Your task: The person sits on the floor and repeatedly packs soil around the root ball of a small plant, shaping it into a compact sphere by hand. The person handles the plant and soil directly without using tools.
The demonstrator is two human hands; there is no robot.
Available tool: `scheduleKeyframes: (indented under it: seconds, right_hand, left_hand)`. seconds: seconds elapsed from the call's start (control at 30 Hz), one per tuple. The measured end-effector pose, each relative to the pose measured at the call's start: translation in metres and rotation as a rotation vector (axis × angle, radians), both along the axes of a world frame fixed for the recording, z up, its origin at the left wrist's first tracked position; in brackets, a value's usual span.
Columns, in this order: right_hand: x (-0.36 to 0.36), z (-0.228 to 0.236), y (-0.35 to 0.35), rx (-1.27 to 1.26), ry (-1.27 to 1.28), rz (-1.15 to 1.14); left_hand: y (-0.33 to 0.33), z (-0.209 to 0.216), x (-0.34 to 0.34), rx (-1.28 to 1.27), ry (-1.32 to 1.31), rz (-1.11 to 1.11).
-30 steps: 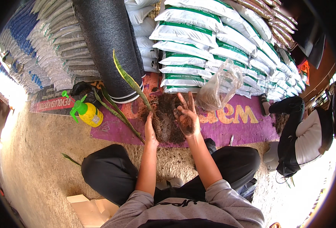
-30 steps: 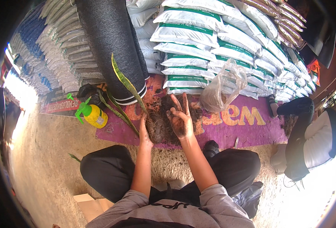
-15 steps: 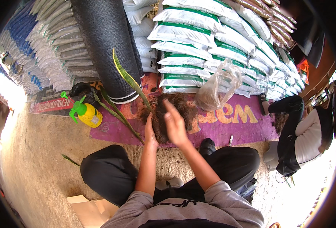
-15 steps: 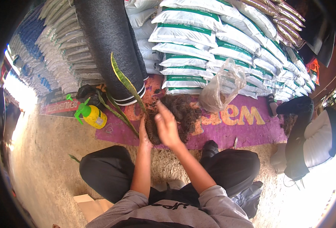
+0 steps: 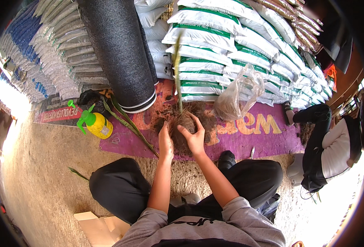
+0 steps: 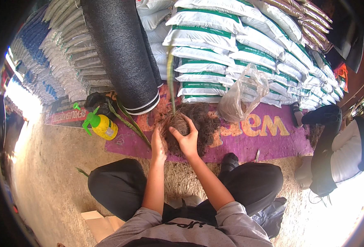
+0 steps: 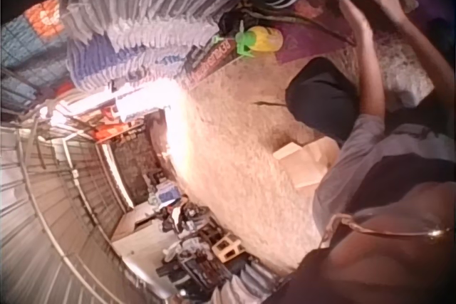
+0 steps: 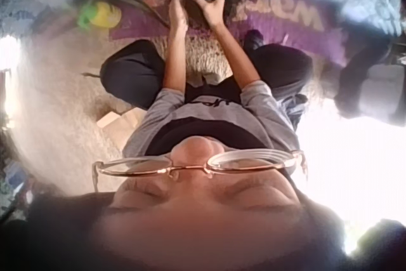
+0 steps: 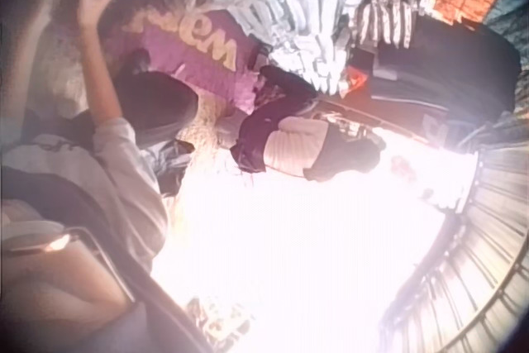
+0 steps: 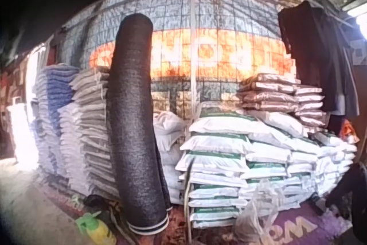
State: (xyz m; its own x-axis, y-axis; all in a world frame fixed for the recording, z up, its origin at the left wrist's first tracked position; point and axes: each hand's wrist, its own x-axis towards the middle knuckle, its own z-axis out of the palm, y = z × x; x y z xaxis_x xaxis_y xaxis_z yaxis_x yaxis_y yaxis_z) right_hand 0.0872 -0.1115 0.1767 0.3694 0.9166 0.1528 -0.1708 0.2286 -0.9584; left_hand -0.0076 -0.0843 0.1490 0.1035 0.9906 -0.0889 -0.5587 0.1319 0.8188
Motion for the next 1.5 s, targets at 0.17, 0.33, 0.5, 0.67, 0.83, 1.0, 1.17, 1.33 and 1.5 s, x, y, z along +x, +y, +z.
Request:
scheduleKeyframes:
  seconds: [0.17, 0.33, 0.5, 0.67, 0.83, 1.0, 1.17, 1.33, 1.5]
  right_hand:
    - [-0.012, 0.005, -0.006, 0.021, 0.057, -0.031]
    - [-0.016, 0.006, -0.008, 0.088, -0.463, -0.181]
    - [-0.013, -0.001, -0.006, 0.060, -0.493, -0.115]
    - [-0.003, 0.000, 0.003, 0.024, -0.526, -0.153]
    - [-0.003, 0.001, 0.001, -0.013, -0.270, -0.073]
    - [0.009, 0.015, 0.001, 0.061, -0.091, -0.009]
    - [-0.010, 0.011, -0.003, 0.158, -0.156, 0.048]
    - [-0.007, 0.033, -0.013, 0.218, -0.938, -0.184]
    - [-0.008, 0.027, -0.017, 0.263, -1.083, -0.171]
  left_hand:
    - [-0.012, 0.010, 0.017, -0.165, -0.176, 0.058]
    - [-0.006, -0.013, 0.014, -0.014, -0.143, 0.052]
    - [-0.001, -0.021, 0.010, -0.012, -0.089, 0.072]
    - [-0.005, 0.000, 0.015, -0.041, -0.041, 0.174]
    - [-0.009, -0.004, 0.016, 0.212, 0.037, 0.158]
    - [0.000, 0.004, 0.007, 0.041, -0.077, 0.163]
    - [-0.002, 0.009, 0.012, -0.189, -0.440, -0.042]
    - [-0.008, 0.011, 0.008, -0.207, -0.550, -0.089]
    - [-0.007, 0.001, 0.005, -0.234, -0.639, -0.122]
